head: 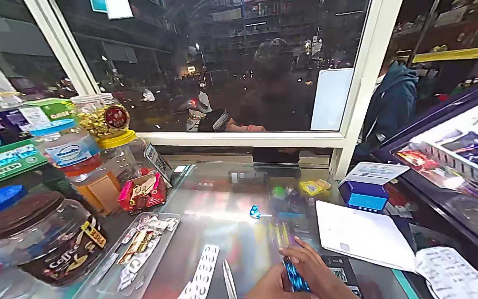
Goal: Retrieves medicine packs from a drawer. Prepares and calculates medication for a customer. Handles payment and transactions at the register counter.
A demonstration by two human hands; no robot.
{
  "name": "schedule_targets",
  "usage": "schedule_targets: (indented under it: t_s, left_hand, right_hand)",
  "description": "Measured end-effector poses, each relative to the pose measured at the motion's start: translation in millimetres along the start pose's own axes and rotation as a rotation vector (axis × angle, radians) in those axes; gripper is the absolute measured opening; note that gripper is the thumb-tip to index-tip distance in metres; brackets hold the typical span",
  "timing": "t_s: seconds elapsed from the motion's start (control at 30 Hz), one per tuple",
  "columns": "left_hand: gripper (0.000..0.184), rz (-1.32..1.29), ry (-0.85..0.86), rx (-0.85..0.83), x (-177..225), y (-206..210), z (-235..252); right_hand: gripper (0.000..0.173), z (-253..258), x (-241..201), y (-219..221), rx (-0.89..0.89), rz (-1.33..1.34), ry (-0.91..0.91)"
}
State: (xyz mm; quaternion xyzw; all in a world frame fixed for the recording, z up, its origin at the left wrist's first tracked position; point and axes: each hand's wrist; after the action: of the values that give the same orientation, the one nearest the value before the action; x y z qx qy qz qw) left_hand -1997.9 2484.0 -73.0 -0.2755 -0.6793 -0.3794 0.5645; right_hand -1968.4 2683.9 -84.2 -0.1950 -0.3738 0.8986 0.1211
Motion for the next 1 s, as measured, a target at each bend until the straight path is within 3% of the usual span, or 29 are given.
schedule_targets:
  t_s: [0.17,0.3,0.4,0.57,0.7,0.8,0.9,1.0]
  left_hand:
    - [0.023,0.023,-0.049,0.008,10,-15,26]
    - [0.023,-0.349,-0.010,0.036,-14,-44,38]
    - [0.018,-0.666,0.077,0.224,-21,-59,42]
    - [0.011,-0.799,0.240,0.252,-24,-71,41]
    - [0.005,-0.610,0.290,0.246,-22,-60,37]
    - [0.003,-0.289,0.326,0.243,-19,-50,28]
    - [0.013,0.209,0.436,0.291,-19,-34,23]
    - [0.029,0.961,0.806,0.370,-24,-27,24]
  right_hand:
    - [0.112,-14,10,-8,0.111,0.003,0.123]
    - [0.114,-9,8,-16,0.191,0.105,0.261]
    - [0.106,-9,12,-18,0.269,0.208,0.371]
    - [0.084,-22,33,-13,0.394,0.185,0.495]
    - [0.057,-28,44,-23,0.345,-0.052,0.486]
    - [0.037,-32,58,-26,0.311,-0.201,0.442]
    - [0.033,-20,65,-26,0.283,-0.245,0.476]
    - [0.038,30,73,-27,-0.078,-0.175,0.603]
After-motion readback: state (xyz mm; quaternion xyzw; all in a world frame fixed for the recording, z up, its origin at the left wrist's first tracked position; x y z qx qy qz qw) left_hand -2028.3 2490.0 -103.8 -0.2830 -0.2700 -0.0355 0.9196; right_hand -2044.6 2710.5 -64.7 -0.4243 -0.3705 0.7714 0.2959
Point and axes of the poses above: each hand's wrist, its own z-axis towards the middle knuckle, its own y-axis out of the palm, x = y × z, and after that the axes turned 10 degrees about -y, right-handed
